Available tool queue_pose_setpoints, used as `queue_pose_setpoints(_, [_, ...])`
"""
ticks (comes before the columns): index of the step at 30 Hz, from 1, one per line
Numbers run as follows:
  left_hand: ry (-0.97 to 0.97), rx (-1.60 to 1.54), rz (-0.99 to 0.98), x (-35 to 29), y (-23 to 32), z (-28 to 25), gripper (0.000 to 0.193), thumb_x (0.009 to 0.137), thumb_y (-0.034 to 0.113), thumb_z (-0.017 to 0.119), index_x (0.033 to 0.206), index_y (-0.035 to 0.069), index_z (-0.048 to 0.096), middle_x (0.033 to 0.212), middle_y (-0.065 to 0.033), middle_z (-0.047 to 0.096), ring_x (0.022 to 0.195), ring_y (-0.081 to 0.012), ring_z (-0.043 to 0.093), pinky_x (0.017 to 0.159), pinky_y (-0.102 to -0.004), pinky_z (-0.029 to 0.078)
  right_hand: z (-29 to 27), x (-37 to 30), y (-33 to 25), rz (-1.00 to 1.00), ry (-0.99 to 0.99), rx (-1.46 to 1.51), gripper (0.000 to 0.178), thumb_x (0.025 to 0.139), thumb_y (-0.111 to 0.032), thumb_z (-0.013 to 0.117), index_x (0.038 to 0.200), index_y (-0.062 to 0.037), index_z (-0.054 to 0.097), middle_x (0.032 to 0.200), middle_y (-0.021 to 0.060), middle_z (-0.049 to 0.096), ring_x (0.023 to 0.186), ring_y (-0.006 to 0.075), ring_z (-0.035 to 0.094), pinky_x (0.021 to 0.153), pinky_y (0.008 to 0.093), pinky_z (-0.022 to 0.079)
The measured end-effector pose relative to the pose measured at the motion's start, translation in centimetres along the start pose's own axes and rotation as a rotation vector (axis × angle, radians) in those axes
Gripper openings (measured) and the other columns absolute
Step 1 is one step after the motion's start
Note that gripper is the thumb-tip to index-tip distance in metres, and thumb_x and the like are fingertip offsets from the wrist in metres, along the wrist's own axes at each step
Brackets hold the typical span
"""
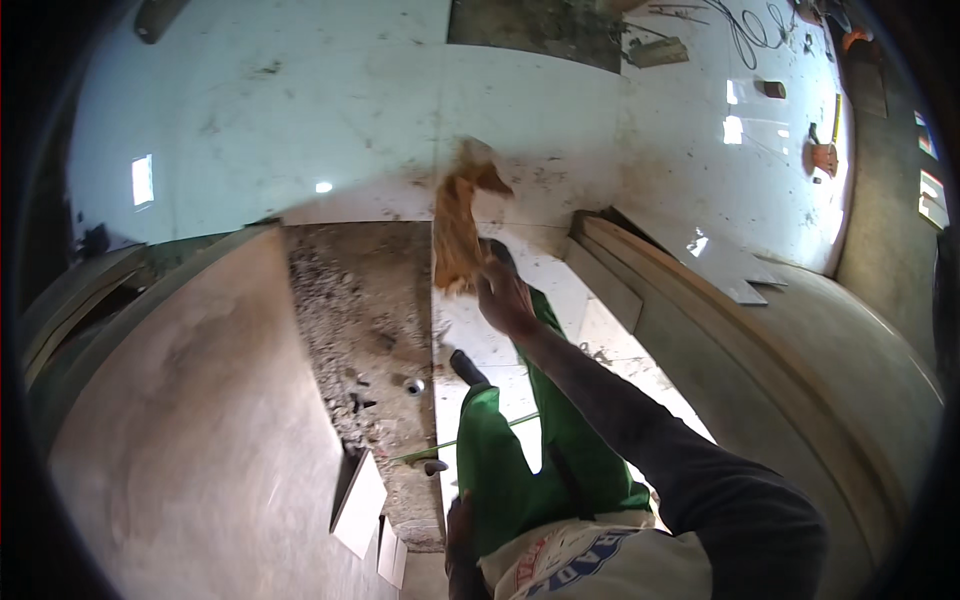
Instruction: The person sands the edge of a wall using a sanding block, applies material with a putty knife, and wipes the surface with a cloth.
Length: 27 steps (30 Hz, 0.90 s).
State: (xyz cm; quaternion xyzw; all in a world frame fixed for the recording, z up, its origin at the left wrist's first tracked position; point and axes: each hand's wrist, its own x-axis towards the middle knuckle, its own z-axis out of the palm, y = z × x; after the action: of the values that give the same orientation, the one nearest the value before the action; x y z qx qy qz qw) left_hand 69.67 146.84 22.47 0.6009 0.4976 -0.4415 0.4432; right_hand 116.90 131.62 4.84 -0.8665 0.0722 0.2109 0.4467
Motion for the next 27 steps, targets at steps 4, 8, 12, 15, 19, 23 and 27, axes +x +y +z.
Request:
queue_pose_setpoints(4, [0.365, 0.706, 0.865, 5.6, -2.2, -6.6, 0.054, 0.114, 0.043, 0.057, 0.146, -0.001, 0.063, 0.136, -0.0222, 0.071, 0.132, -0.0316, 0.065, 0.109, -0.0426, 0.051, -5.2, -15.3, -10.4, -0.186, -0.165, 0.116, 0.016, 0.104, -0.012, 0.064, 0.108, -0.0017, 0.075, 0.104, 0.0180, 0.074, 0.097, 0.0396, 0.073, 0.084, 0.0466, 0.058])
queue_pose_setpoints(8, [0.011, -0.608, 0.127, 2.8, 14.6, -8.6, 0.084, 0.107, 0.075, 0.047, 0.164, 0.012, 0.048, 0.168, -0.0139, 0.049, 0.153, -0.0315, 0.048, 0.121, -0.0493, 0.037, -12.8, -29.7, -16.6, -0.219, -0.178, 0.334, 0.018, 0.107, -0.009, 0.063, 0.114, 0.0029, 0.075, 0.107, 0.0183, 0.074, 0.100, 0.0340, 0.075, 0.086, 0.0421, 0.059])
queue_pose_setpoints(12, [-0.673, -0.760, 0.366, 3.2, 15.1, -7.7, 0.061, 0.113, 0.046, 0.051, 0.159, 0.008, 0.047, 0.152, -0.0151, 0.060, 0.139, -0.0322, 0.058, 0.114, -0.0470, 0.051, -14.2, -44.8, -16.3, -0.231, -0.213, 0.720, 0.018, 0.107, -0.004, 0.062, 0.117, 0.0058, 0.074, 0.109, 0.0197, 0.075, 0.102, 0.0317, 0.076, 0.087, 0.0402, 0.060])
queue_pose_setpoints(15, [-0.626, -0.310, 0.313, 0.5, 14.2, -7.4, 0.058, 0.108, 0.039, 0.057, 0.156, 0.006, 0.050, 0.146, -0.0142, 0.063, 0.133, -0.0311, 0.062, 0.112, -0.0462, 0.052, -13.4, -52.3, -14.3, -0.342, -0.058, 0.563, 0.021, 0.106, -0.008, 0.062, 0.115, 0.0055, 0.075, 0.106, 0.0206, 0.076, 0.099, 0.0341, 0.076, 0.085, 0.0431, 0.060])
queue_pose_setpoints(19, [-0.670, 0.215, 0.307, -2.2, 14.7, -3.4, 0.056, 0.103, 0.030, 0.065, 0.152, 0.004, 0.054, 0.139, -0.0130, 0.067, 0.125, -0.0297, 0.067, 0.110, -0.0452, 0.054, -13.8, -61.7, -12.2, -0.180, 0.075, 0.566, 0.025, 0.103, -0.018, 0.065, 0.112, 0.0027, 0.077, 0.105, 0.0212, 0.077, 0.096, 0.0363, 0.076, 0.082, 0.0470, 0.059])
queue_pose_setpoints(23, [-0.731, 0.677, 0.303, -5.2, 15.6, 3.1, 0.055, 0.097, 0.020, 0.073, 0.147, 0.002, 0.058, 0.132, -0.0119, 0.071, 0.118, -0.0283, 0.072, 0.108, -0.0441, 0.057, -11.7, -69.3, -1.8, 0.151, 0.279, 0.294, 0.031, 0.100, -0.026, 0.070, 0.114, -0.0003, 0.078, 0.105, 0.0208, 0.078, 0.091, 0.0379, 0.076, 0.080, 0.0476, 0.060])
queue_pose_setpoints(27, [-0.872, 0.746, 0.394, -15.4, 12.5, 13.7, 0.034, 0.096, 0.018, 0.066, 0.127, 0.003, 0.066, 0.117, -0.0108, 0.072, 0.106, -0.0265, 0.074, 0.097, -0.0423, 0.062, -16.8, -77.6, 4.2, 0.567, 0.718, 0.577, 0.051, 0.096, -0.044, 0.074, 0.123, -0.0008, 0.079, 0.114, 0.0216, 0.079, 0.100, 0.0355, 0.077, 0.090, 0.0466, 0.060])
